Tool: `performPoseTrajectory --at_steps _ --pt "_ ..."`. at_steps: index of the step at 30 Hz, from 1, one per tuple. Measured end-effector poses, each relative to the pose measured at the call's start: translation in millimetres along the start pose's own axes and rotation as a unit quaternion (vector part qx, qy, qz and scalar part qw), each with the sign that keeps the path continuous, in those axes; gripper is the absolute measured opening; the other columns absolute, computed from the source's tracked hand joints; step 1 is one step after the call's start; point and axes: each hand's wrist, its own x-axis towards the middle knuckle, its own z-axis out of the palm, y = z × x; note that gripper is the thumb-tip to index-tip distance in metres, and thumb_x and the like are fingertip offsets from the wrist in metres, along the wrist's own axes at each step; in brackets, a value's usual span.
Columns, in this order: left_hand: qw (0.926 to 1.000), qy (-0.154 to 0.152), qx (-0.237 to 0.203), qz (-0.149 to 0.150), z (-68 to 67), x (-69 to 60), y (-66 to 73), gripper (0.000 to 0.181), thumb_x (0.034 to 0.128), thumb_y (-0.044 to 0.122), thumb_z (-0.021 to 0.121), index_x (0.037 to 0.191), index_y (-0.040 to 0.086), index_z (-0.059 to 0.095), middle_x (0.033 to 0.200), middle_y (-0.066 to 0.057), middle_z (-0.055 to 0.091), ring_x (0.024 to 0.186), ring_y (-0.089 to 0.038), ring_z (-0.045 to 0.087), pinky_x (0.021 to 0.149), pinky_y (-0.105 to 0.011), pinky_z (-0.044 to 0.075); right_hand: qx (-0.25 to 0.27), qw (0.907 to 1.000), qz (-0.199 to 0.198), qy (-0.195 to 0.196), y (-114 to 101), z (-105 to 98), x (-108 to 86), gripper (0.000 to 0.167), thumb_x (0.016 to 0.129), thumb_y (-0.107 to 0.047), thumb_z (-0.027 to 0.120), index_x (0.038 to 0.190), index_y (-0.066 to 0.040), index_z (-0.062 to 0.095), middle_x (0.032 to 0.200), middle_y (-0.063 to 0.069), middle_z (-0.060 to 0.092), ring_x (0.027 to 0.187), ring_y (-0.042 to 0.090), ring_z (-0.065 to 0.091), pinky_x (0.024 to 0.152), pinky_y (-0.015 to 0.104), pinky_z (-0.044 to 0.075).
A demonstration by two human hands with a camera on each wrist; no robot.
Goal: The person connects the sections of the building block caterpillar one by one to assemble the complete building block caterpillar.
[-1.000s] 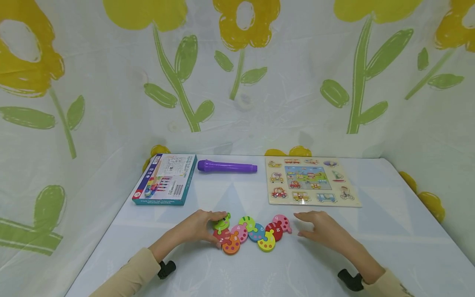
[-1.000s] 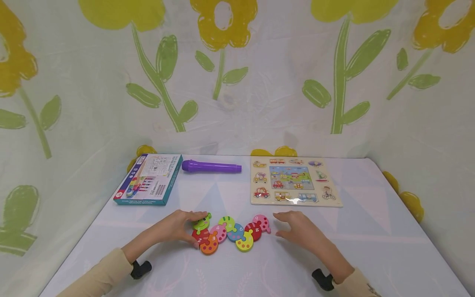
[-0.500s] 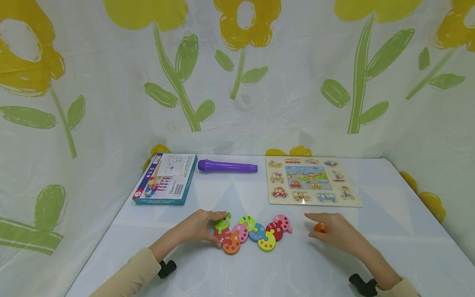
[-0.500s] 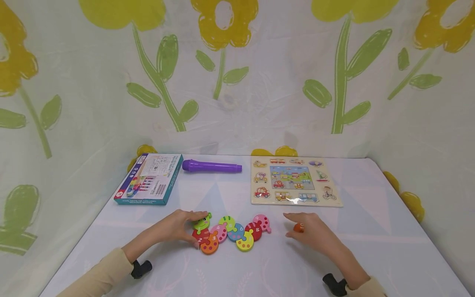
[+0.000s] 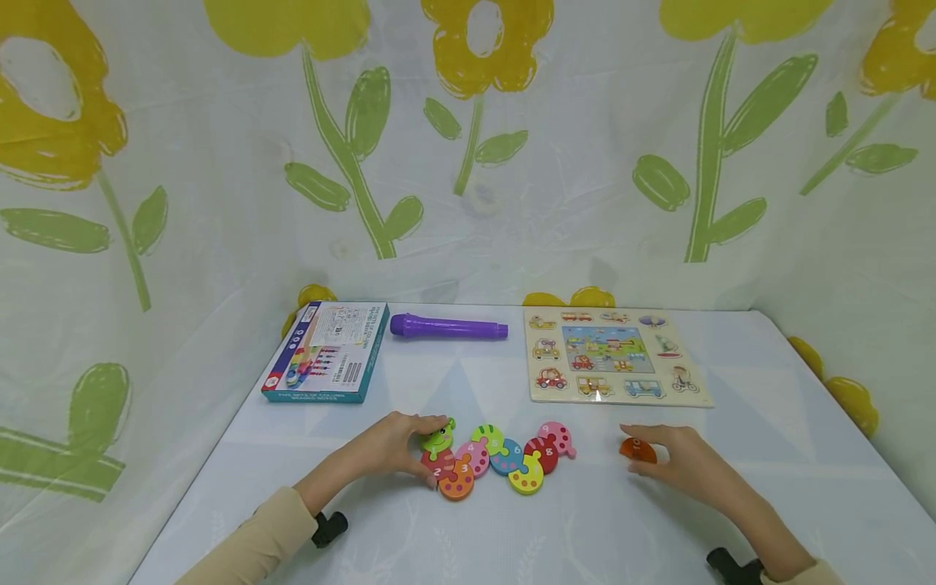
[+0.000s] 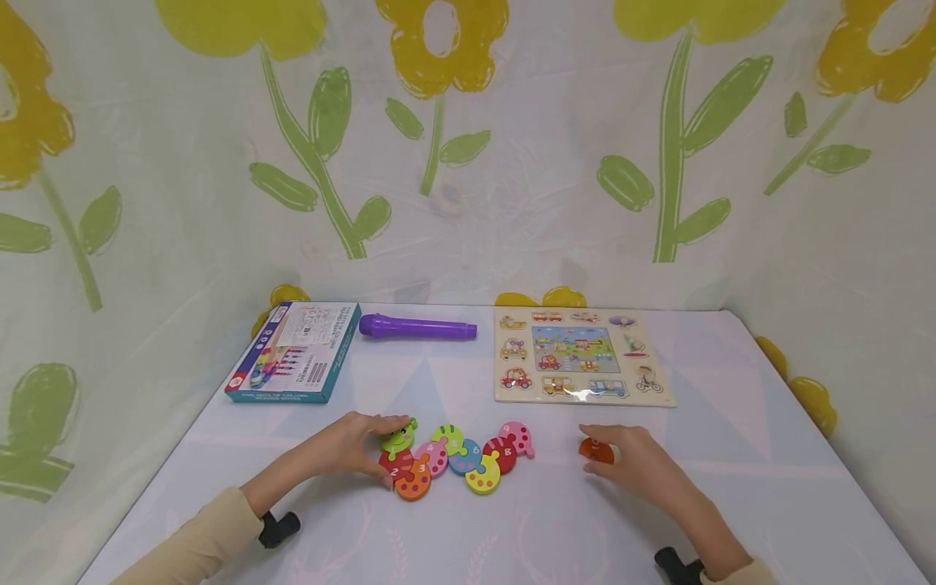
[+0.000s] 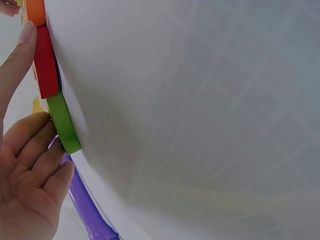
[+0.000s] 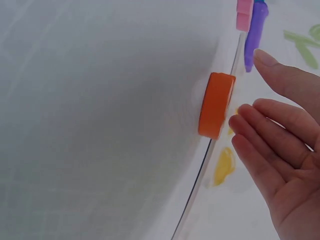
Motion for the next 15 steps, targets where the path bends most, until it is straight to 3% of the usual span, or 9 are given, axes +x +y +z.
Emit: performPoseTrajectory --at_steps 15 --pt "1.0000 0.001 0.001 -0.003 0.3 0.0 0.2 0.088 0.0665 0.049 0.083 0.140 0.014 0.052 0.142 -0.002 0.051 0.133 -0.024 0.044 0.105 -0.043 0.041 -0.004 0.9997 0.022 -0.008 10 3 -12.3 0.053 0.074 -0.018 0.084 0.120 0.001 0.066 0.117 0.015 0.067 0.106 0.036 0.064 0.085 0.047 0.054"
